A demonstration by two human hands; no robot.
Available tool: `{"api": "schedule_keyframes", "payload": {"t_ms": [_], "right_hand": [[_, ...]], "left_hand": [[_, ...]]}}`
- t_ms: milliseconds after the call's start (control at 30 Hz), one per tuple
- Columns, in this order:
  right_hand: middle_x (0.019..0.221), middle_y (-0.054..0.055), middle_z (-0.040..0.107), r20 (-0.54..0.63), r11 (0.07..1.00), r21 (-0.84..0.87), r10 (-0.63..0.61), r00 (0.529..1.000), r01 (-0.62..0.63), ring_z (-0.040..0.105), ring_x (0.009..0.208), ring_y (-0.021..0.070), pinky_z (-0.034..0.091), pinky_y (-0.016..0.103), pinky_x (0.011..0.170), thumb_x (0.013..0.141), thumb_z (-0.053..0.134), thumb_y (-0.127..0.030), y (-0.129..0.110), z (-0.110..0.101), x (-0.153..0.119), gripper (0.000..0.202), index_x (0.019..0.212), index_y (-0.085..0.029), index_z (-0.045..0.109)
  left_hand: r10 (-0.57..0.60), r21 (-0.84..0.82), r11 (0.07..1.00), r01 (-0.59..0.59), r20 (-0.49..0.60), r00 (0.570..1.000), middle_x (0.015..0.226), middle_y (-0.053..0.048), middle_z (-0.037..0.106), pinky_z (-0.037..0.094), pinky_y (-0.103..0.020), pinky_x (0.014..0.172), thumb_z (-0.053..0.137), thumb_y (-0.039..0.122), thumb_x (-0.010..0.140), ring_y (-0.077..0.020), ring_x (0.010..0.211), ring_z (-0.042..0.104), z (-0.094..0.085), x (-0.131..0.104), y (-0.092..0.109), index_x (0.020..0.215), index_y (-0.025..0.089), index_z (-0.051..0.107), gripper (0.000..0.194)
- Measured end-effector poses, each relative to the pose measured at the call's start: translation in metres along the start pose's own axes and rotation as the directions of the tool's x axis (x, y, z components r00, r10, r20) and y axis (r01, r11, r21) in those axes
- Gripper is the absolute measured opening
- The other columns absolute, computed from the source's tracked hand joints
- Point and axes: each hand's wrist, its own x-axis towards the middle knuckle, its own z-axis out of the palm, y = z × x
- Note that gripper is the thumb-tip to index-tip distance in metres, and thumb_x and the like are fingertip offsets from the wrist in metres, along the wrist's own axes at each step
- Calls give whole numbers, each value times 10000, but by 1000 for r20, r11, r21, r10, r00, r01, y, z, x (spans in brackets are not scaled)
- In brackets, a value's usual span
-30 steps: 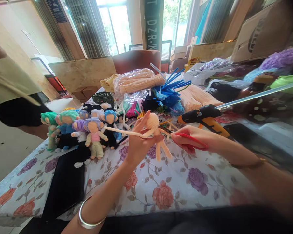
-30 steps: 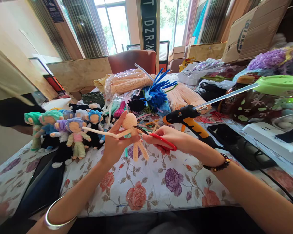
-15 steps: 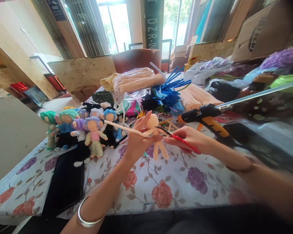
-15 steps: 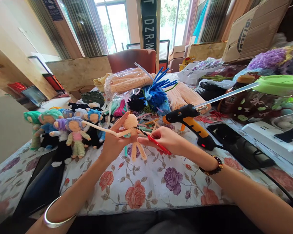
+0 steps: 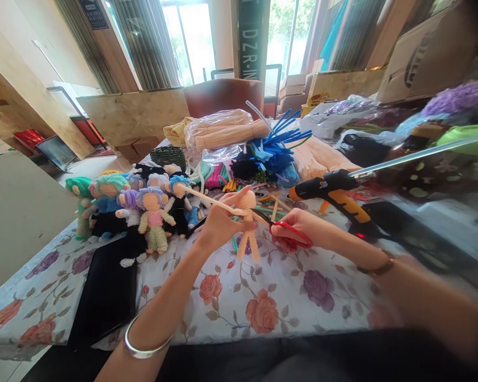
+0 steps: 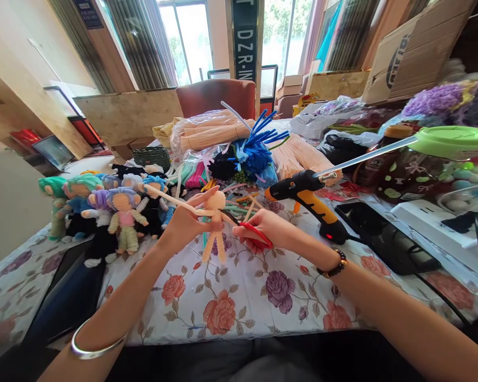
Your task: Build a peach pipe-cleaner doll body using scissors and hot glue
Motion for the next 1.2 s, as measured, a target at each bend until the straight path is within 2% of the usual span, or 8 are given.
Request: {"api": "schedule_keyframes", "payload": {"t_ms": [100,233,400,567,767,1067,1200], "right_hand": [[514,-7,517,96,994,-102,-34,995,44,402,439,66,289,230,445,806,513,-563,-3,-8,-1,499,525,-150,516],[620,-7,523,277,981,-164,-57,959,105,422,530,77,329,234,504,855,474,-492,-7,-22,-2,408,651,-148,554],[684,-8,491,345,991,-133,52,937,-6,398,605,87,350,230,554,830,510,-384,-16,-30,-7,262,746,-144,572],[675,2,511,346,973,-221,135,928,-59,368,563,74,294,218,501,770,519,-274,-24,-33,-3,173,712,-126,588],[599,0,517,268,954,-276,192,944,-115,421,546,96,308,223,488,666,514,-198,-16,-31,5,116,675,-156,622],[493,17,522,122,980,-157,143,982,-123,438,511,119,265,250,452,644,547,-218,-18,-18,1,178,473,-169,539],[572,13,549,149,990,-77,126,981,-116,435,546,110,288,244,482,689,588,-278,-14,-19,-3,180,561,-156,559]], "left_hand": [[-7,30,1000,6,11,1000,1173,-43,579,396,-335,955,771,198,569,-227,1110,502,0,0,2,1273,280,560,739],[5,34,999,-6,22,1000,1189,-52,570,365,-362,984,769,220,582,-240,1130,485,-1,0,-1,1302,290,529,762],[14,-7,1000,-14,27,1000,1127,-50,590,370,-372,970,781,230,567,-256,1137,474,-1,0,-4,1298,305,533,777],[15,-8,1000,-15,19,1000,1159,-55,579,362,-350,980,792,207,552,-240,1124,483,0,1,-2,1294,287,539,788],[15,-10,1000,-15,11,1000,1166,-43,582,359,-334,985,806,193,522,-220,1089,504,-1,1,-1,1270,290,562,793],[44,-41,998,-45,-11,999,1103,-29,598,376,-349,969,796,195,533,-217,1052,532,0,1,-6,1230,312,595,735],[49,-42,998,-49,-9,999,1153,-37,588,380,-337,974,795,188,537,-220,1079,524,0,2,-6,1238,306,589,741]]}}
